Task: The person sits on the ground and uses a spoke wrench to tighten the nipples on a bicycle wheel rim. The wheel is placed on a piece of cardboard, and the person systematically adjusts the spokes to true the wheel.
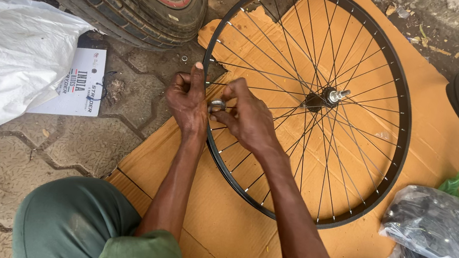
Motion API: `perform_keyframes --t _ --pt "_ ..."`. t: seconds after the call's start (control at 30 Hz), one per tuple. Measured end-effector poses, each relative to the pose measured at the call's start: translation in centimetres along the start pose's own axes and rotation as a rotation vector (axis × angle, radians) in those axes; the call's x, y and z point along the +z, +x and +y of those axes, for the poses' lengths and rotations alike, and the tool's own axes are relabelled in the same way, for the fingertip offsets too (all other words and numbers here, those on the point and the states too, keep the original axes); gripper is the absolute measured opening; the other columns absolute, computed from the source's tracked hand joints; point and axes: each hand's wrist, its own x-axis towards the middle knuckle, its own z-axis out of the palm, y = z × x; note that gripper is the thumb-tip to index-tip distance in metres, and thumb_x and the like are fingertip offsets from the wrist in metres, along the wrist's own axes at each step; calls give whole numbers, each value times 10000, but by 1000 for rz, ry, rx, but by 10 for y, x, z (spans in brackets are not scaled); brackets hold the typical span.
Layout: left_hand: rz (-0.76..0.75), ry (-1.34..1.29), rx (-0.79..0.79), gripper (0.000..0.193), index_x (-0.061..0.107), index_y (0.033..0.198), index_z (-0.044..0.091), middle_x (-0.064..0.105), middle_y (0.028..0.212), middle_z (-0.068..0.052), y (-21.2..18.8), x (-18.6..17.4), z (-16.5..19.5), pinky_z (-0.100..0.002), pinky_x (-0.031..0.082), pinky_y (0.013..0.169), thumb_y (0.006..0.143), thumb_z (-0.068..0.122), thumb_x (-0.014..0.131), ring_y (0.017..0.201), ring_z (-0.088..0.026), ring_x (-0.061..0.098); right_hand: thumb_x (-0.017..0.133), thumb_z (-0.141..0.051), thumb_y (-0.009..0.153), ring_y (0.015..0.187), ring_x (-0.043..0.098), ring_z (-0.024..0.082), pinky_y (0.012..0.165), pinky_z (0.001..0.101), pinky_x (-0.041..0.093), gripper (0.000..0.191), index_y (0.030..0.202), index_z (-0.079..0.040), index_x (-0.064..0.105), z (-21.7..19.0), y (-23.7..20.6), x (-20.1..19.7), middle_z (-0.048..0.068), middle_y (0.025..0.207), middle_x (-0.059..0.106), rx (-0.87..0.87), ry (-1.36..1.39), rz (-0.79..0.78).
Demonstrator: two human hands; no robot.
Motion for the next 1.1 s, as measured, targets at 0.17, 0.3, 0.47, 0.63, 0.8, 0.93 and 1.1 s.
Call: perform_keyframes --t 0.17,0.3,0.47,0.63,0.8,0.93,1.1 --pt "-8 -40 -34 462 540 651 80 631 638 -49 1 0 0 -313 368 515 942 373 747 540 -90 440 858 -226 792 680 707 272 677 433 504 279 951 -112 658 -12 3 12 81 669 709 -148 -450 129" --pt "-44 -146 75 427 569 681 82 673 674 -65 -1 0 0 -288 473 598 977 340 736 612 -79 560 779 -171 779 655 726 211 643 362 538 325 1062 -122 627 -4 -4 -6 53 704 715 -90 -103 -74" --pt "-45 -202 75 418 552 671 90 588 634 -17 -1 1 -2 -292 480 575 974 316 730 587 -81 530 792 -167 869 850 737 168 727 334 592 198 877 -116 601 4 -9 -7 29 1032 691 -456 72 23" --pt "-39 -86 22 441 539 665 70 511 616 -2 0 -1 -2 -300 363 543 986 302 734 575 -99 418 828 -67 776 743 646 228 654 440 496 234 844 -90 605 3 -11 3 53 966 564 -503 -289 171" --pt "-139 -124 -65 298 713 817 70 670 712 0 4 0 8 -284 405 576 995 304 665 627 -80 513 790 -38 833 865 639 272 738 452 494 242 898 -38 556 -2 4 -6 105 1009 534 -358 -111 241" --pt "-194 -180 -20 177 741 974 80 700 825 7 2 3 10 -272 478 640 952 248 690 726 -66 594 753 -9 821 991 620 333 860 451 507 304 1080 7 593 -9 18 -11 121 1065 583 -438 -69 373" --pt "-168 -190 56 226 693 866 48 664 752 -5 1 4 -1 -301 426 584 967 251 703 667 -90 549 761 -86 809 900 636 342 806 449 506 428 1224 -35 665 -5 23 -18 144 1033 688 -372 -213 232"
